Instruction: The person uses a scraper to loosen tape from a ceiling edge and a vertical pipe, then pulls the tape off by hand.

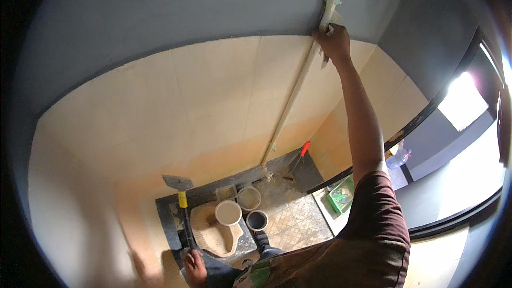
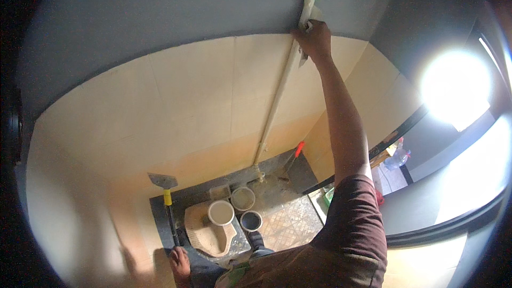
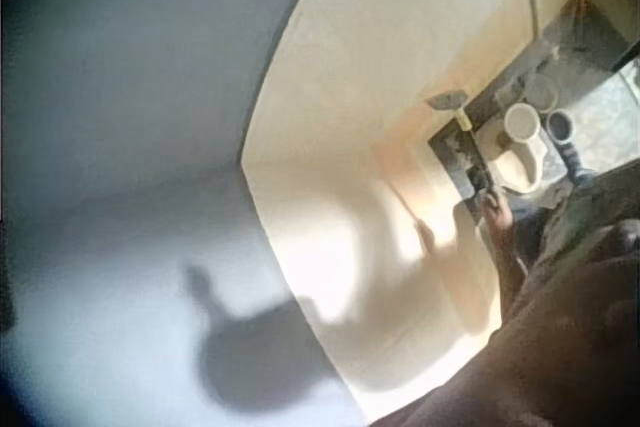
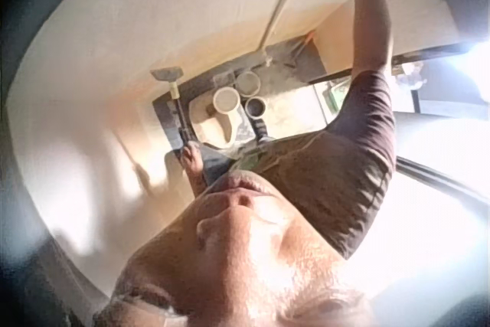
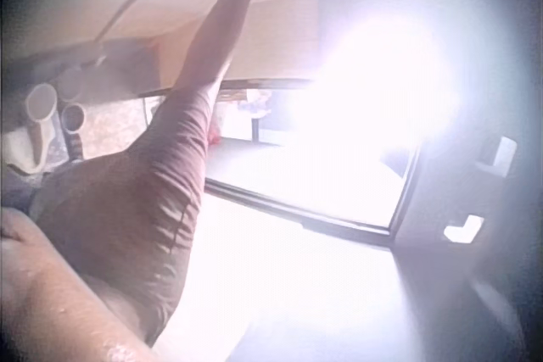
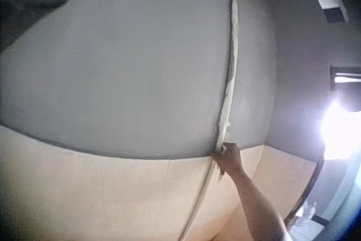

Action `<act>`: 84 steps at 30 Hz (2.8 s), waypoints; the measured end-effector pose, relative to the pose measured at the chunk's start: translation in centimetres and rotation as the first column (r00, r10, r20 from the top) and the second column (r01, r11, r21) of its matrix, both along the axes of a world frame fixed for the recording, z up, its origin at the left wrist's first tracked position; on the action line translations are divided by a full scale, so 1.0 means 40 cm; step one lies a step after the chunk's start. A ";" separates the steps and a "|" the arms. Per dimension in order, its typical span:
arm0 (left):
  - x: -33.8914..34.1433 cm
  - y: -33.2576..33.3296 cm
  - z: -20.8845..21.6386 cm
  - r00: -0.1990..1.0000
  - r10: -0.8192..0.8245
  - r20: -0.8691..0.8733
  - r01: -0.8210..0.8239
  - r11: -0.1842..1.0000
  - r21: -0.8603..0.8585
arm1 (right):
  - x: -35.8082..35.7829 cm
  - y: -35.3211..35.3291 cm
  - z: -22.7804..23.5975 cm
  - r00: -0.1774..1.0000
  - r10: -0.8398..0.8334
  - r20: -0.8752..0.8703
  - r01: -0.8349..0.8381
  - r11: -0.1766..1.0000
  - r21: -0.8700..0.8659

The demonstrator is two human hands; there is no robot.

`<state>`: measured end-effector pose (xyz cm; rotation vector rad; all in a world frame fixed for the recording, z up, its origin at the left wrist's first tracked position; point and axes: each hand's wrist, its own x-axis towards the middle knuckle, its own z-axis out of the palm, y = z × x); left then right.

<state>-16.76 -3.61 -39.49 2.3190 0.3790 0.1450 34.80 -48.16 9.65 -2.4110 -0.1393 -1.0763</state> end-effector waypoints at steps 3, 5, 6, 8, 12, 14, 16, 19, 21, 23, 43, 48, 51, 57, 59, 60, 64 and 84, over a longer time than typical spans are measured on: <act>-0.047 -0.064 0.017 0.964 -0.162 0.210 0.035 0.863 0.504 | 0.011 -0.019 0.009 0.982 0.182 0.054 -0.186 0.979 0.088; -0.064 -0.125 0.054 0.970 -0.112 0.216 -0.021 0.847 0.532 | 0.011 -0.027 -0.016 0.979 0.176 0.097 -0.188 0.974 0.124; -0.051 -0.152 0.074 0.940 -0.129 0.315 -0.063 0.843 0.535 | 0.007 -0.041 -0.021 0.983 0.158 0.089 -0.169 0.977 0.133; -0.078 -0.184 0.103 0.988 -0.098 0.116 0.056 0.946 0.321 | 0.002 -0.045 -0.030 0.989 0.138 0.056 -0.145 0.978 0.152; -0.101 -0.249 0.138 0.995 0.016 0.095 -0.029 0.989 0.144 | 0.016 -0.024 -0.069 0.961 0.155 0.229 -0.179 0.980 0.089; -0.104 -0.273 0.176 0.993 0.022 0.115 -0.036 0.992 0.123 | 0.020 -0.010 -0.080 0.944 0.161 0.290 -0.206 0.970 0.132; -0.098 -0.275 0.199 0.998 0.057 0.027 -0.056 0.998 -0.024 | 0.049 -0.021 -0.093 0.914 0.129 0.384 -0.208 0.963 0.172; -0.111 -0.262 0.203 0.986 0.142 -0.091 -0.161 0.954 -0.253 | 0.028 0.000 -0.068 0.931 0.141 0.338 -0.216 0.957 0.194; -0.122 -0.258 0.188 0.989 0.141 -0.047 -0.148 0.971 -0.186 | 0.025 -0.010 -0.084 0.905 0.161 0.393 -0.237 0.960 0.152; -0.115 -0.271 0.181 0.994 0.066 0.084 -0.073 0.994 0.082 | 0.041 -0.016 -0.072 0.904 0.142 0.402 -0.223 0.962 0.160; -0.094 -0.529 0.322 0.861 0.486 0.150 -0.367 0.798 -0.479 | -0.276 -0.228 -0.328 0.874 0.331 0.356 -0.486 0.616 0.620; -0.080 -0.492 0.281 0.718 0.629 0.298 -0.287 0.658 -0.696 | -0.285 -0.345 -0.498 0.907 0.315 0.281 -0.421 0.630 0.652; -0.021 -0.478 0.264 0.719 0.563 0.407 -0.281 0.771 -0.571 | -0.322 -0.448 -0.594 0.940 0.269 0.208 -0.326 0.538 0.777; 0.127 -0.641 0.459 0.824 0.334 0.458 0.064 0.747 -0.661 | -0.422 -0.344 -0.334 0.875 0.279 0.396 -0.484 0.494 0.722; 0.128 -0.706 0.505 0.796 0.333 0.506 0.098 0.753 -0.651 | -0.368 -0.283 -0.219 0.810 0.303 0.501 -0.577 0.565 0.590; 0.122 -0.723 0.512 0.789 0.282 0.546 0.149 0.774 -0.615 | -0.306 -0.270 -0.168 0.753 0.262 0.603 -0.583 0.691 0.427; -0.027 -0.839 0.479 0.712 0.451 0.538 -0.056 0.801 -0.596 | -0.168 -0.242 0.031 0.691 0.416 0.591 -0.658 0.700 0.277; -0.449 -1.355 0.330 0.231 0.880 0.416 -0.640 0.459 -0.616 | -0.719 -0.359 -0.582 0.334 0.932 -0.142 -0.621 0.331 0.710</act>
